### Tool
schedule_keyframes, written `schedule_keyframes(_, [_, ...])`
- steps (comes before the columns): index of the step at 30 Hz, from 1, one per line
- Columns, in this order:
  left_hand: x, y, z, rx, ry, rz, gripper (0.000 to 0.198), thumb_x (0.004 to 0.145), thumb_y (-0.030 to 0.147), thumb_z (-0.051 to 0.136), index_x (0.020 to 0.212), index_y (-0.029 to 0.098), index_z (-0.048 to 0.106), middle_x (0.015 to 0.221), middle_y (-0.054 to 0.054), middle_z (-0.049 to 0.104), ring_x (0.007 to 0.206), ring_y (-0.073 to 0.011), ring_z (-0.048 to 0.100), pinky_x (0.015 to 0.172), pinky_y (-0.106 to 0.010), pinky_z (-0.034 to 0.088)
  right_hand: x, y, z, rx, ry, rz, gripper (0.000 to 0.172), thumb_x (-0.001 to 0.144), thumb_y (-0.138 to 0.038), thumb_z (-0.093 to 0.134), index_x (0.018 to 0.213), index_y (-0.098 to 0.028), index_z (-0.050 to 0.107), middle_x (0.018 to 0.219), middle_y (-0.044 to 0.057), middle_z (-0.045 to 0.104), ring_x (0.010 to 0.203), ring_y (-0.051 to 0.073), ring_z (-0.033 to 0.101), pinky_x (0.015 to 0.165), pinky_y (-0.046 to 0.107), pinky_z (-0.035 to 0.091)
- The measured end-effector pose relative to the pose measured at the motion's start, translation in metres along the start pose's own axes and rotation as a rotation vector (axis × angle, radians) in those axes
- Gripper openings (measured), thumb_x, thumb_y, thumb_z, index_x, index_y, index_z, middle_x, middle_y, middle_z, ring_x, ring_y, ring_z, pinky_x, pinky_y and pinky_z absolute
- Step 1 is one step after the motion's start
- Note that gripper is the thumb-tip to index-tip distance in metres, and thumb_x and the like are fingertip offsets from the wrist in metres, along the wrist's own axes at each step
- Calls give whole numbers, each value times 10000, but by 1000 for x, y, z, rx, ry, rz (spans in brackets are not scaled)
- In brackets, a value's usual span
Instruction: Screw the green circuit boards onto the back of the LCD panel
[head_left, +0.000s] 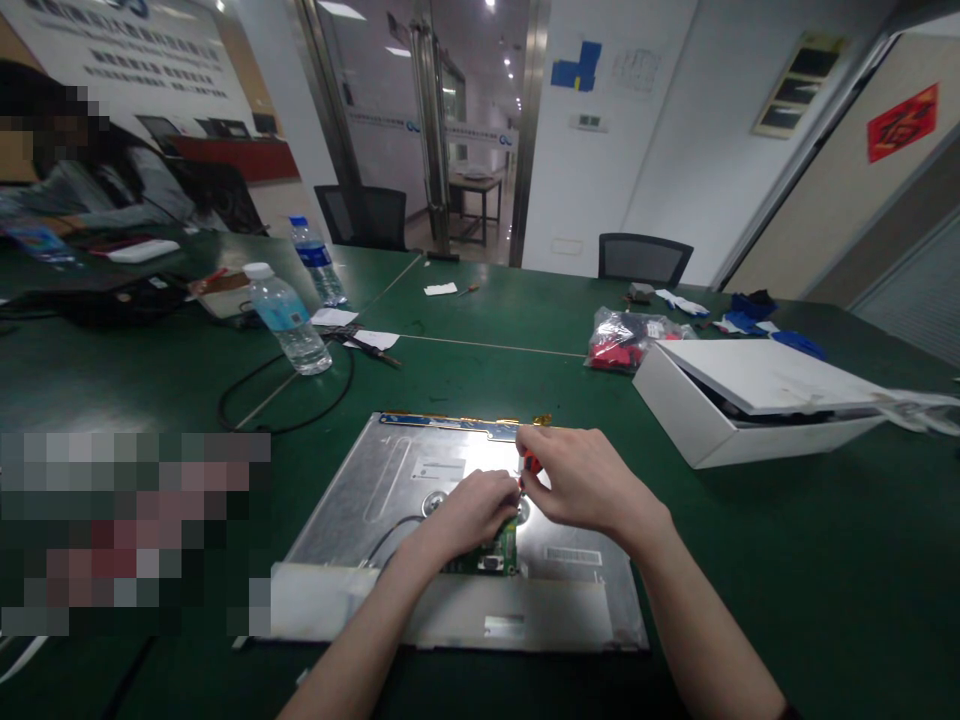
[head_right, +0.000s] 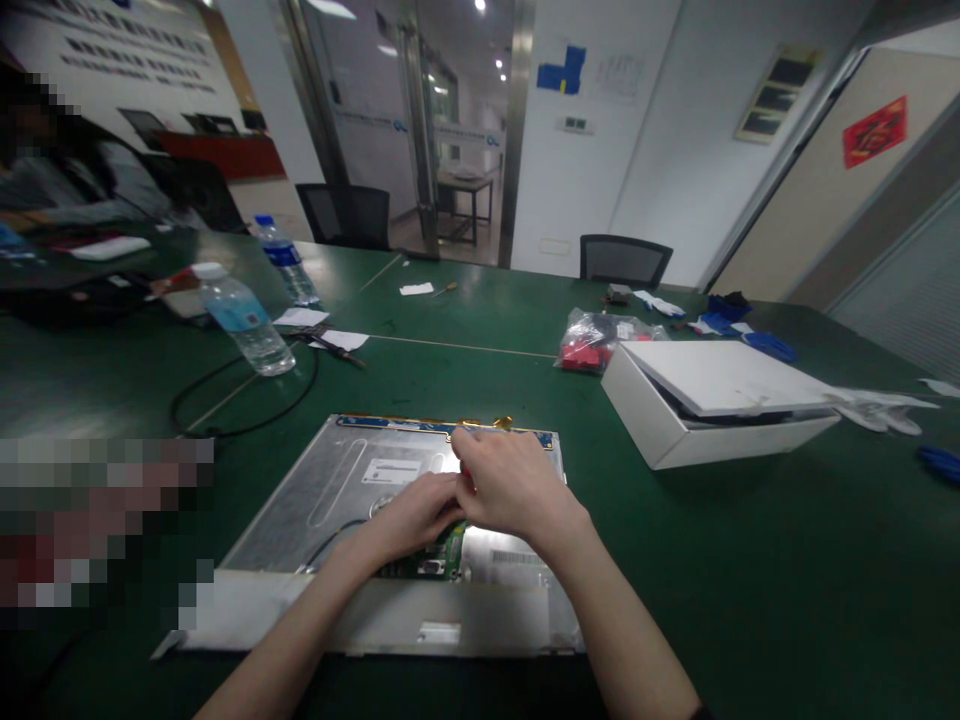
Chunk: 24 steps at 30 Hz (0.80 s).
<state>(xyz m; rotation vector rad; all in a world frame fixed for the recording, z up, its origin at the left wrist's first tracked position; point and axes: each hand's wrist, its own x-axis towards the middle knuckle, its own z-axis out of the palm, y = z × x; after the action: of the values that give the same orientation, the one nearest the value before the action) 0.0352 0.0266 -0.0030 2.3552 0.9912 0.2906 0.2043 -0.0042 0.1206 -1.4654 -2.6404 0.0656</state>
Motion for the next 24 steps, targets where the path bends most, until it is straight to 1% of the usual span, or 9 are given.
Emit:
schedule_keyframes(3, [0, 0, 1, 38, 17, -3, 59, 852, 171, 530, 812, 176, 573, 895, -52, 660, 855, -216, 610, 720, -280, 426, 1, 0, 0, 12, 1, -6, 62, 820, -230, 495, 873, -198, 496, 829, 22, 657, 691, 145, 571, 527, 273, 228])
schedule_keyframes(11, [0, 0, 1, 53, 29, -6, 60, 832, 159, 523, 817, 177, 578, 889, -54, 663, 848, -218, 612, 722, -285, 434, 0, 1, 2, 8, 27, -17, 65, 815, -229, 490, 871, -197, 494, 813, 14, 649, 669, 135, 551, 523, 273, 205])
schedule_keyframes(17, [0, 3, -2, 41, 21, -22, 82, 829, 149, 513, 817, 180, 588, 893, -51, 669, 851, -215, 614, 723, -281, 439, 0, 1, 1, -7, 4, 0, 61, 829, -233, 484, 876, -195, 494, 808, 19, 653, 663, 134, 553, 524, 276, 202])
schedule_keyframes(24, [0, 1, -1, 49, 29, -11, 70, 832, 158, 532, 816, 183, 596, 899, -46, 671, 867, -218, 615, 736, -283, 437, 0, 1, 2, -26, 2, 2, 63, 843, -241, 480, 879, -196, 503, 812, 25, 664, 672, 144, 574, 523, 280, 206])
